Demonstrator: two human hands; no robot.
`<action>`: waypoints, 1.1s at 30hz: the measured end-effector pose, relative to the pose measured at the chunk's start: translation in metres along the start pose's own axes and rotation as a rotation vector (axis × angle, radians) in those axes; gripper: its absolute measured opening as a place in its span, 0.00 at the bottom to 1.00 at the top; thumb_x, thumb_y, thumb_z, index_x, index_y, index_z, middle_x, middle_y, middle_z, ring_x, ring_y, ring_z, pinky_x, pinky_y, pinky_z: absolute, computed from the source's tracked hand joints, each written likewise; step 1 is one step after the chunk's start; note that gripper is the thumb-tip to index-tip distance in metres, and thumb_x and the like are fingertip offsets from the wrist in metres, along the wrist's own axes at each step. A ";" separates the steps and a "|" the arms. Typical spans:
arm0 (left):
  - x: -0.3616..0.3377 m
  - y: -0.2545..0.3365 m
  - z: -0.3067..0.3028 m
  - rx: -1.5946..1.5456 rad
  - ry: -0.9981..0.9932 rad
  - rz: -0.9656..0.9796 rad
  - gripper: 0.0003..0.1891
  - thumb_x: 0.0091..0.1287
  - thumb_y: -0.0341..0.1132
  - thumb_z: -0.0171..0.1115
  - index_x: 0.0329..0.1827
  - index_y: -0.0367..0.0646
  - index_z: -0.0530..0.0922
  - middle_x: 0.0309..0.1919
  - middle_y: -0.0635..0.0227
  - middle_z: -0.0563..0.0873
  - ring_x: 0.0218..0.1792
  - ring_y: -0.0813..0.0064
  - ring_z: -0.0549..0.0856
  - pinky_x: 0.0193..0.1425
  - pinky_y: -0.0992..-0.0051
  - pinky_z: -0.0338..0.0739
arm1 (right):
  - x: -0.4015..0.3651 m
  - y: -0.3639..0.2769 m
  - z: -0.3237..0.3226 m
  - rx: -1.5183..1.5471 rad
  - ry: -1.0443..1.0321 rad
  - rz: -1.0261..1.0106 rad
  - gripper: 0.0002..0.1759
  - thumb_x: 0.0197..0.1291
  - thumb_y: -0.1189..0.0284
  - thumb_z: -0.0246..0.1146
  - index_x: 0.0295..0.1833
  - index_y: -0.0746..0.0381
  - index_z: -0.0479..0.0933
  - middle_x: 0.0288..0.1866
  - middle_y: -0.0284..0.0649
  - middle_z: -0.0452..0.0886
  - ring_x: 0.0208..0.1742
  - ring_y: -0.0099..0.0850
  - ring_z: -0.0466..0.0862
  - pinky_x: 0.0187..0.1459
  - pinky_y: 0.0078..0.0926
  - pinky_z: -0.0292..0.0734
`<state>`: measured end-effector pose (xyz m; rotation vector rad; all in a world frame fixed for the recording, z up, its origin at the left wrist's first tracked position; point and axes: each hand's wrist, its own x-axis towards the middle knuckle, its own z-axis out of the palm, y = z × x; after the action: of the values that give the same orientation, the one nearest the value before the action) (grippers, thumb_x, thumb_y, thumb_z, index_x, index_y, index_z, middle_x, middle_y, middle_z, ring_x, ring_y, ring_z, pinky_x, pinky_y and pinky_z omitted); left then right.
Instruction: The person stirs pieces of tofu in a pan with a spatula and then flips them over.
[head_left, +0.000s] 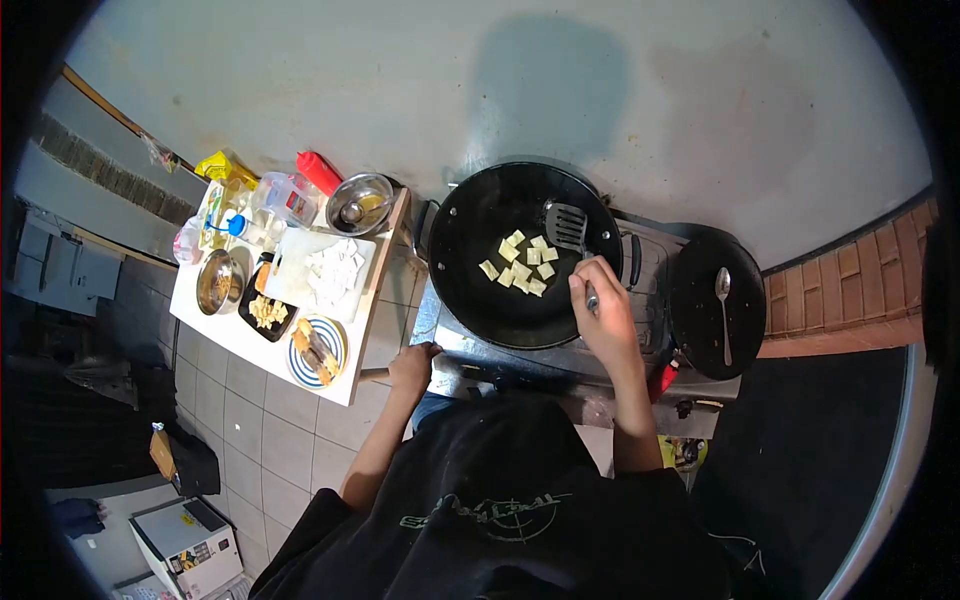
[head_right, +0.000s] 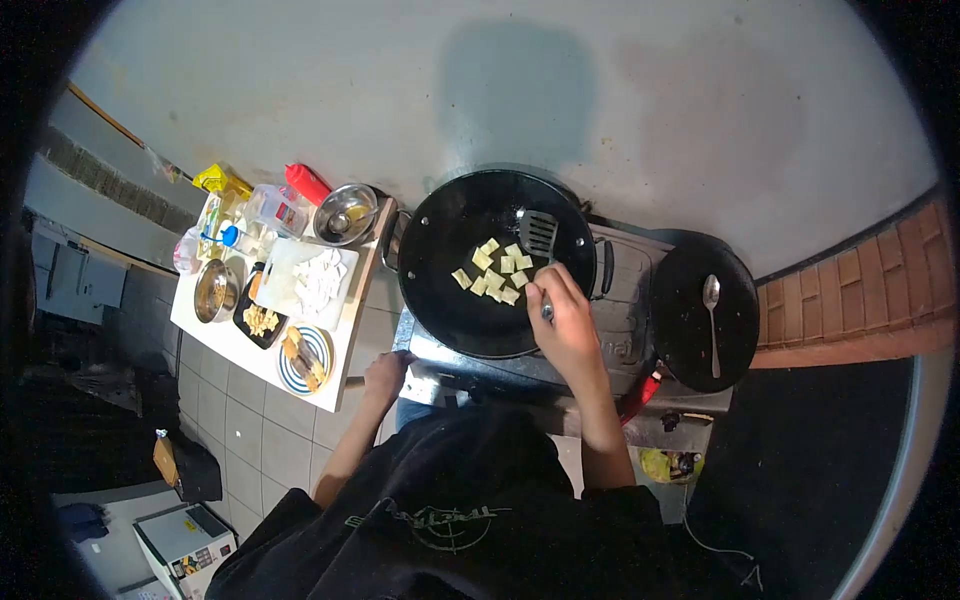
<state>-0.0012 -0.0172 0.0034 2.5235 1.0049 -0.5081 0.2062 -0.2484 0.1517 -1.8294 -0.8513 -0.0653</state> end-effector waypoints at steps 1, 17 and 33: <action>0.000 0.001 0.000 -0.014 0.013 -0.009 0.19 0.73 0.55 0.53 0.53 0.58 0.86 0.42 0.52 0.88 0.47 0.48 0.87 0.51 0.51 0.80 | -0.001 0.003 0.000 -0.008 0.001 0.027 0.07 0.67 0.79 0.60 0.38 0.68 0.69 0.36 0.47 0.72 0.35 0.45 0.76 0.40 0.32 0.74; 0.000 -0.002 0.003 0.013 0.033 0.061 0.19 0.76 0.53 0.50 0.51 0.55 0.85 0.41 0.53 0.89 0.44 0.49 0.88 0.46 0.51 0.81 | -0.009 -0.012 -0.003 0.064 0.009 0.059 0.06 0.69 0.78 0.59 0.38 0.68 0.69 0.36 0.46 0.73 0.35 0.40 0.76 0.41 0.27 0.73; 0.001 -0.003 0.004 -0.005 0.027 0.052 0.19 0.75 0.54 0.51 0.49 0.52 0.85 0.40 0.52 0.88 0.44 0.46 0.87 0.46 0.49 0.80 | -0.019 -0.011 0.014 0.124 -0.043 0.070 0.06 0.67 0.80 0.59 0.37 0.69 0.69 0.34 0.45 0.72 0.33 0.39 0.76 0.39 0.27 0.73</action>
<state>-0.0036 -0.0162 -0.0013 2.5518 0.9461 -0.4566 0.1814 -0.2444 0.1461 -1.7473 -0.8024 0.0700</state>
